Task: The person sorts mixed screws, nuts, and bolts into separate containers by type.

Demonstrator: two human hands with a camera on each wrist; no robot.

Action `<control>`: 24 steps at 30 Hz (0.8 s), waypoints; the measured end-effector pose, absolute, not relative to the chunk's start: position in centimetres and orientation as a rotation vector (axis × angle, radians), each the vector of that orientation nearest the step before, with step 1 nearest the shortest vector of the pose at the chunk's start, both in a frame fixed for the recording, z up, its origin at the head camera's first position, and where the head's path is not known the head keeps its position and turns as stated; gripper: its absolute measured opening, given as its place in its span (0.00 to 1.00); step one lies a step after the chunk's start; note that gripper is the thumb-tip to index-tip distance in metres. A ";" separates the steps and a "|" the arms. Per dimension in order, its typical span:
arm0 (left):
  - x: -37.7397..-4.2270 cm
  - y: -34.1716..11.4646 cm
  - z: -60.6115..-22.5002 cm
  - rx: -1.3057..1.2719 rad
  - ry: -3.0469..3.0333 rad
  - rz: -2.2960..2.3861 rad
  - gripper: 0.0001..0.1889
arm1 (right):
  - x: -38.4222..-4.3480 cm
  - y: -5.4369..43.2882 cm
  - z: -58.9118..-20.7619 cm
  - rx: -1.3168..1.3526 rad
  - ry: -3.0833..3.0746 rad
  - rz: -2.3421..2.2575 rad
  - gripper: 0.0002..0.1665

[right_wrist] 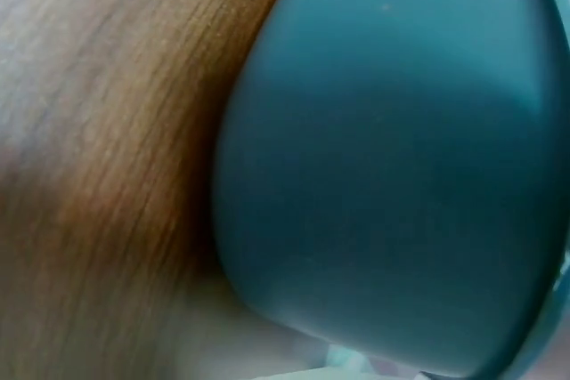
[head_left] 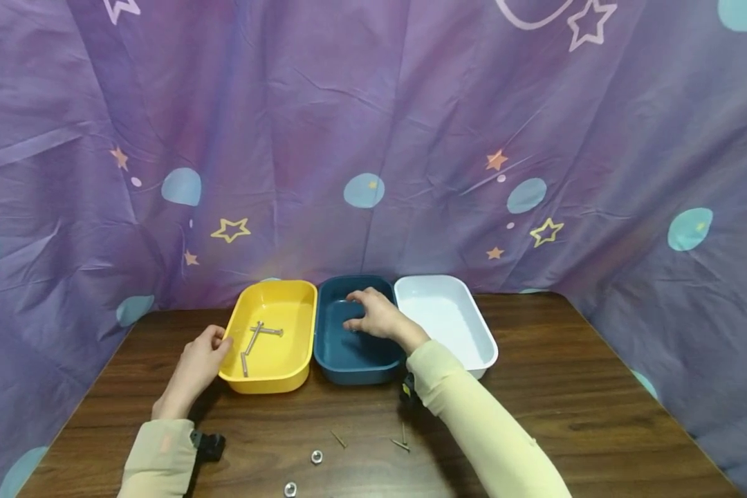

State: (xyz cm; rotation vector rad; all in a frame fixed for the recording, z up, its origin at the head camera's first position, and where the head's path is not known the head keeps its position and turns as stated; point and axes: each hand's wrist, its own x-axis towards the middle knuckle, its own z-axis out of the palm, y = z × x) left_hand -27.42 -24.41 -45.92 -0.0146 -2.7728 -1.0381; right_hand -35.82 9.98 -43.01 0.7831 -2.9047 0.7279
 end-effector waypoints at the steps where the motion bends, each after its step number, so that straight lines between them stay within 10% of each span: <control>1: -27.4 -24.4 -45.9 -0.016 -2.774 -1.038 0.13 | -35.7 10.0 -43.0 0.790 -2.904 0.727 0.33; 24: -27.3 -24.4 -45.9 -0.012 -2.767 -1.032 0.14 | -31.9 9.0 -38.8 1.140 -2.789 0.554 0.32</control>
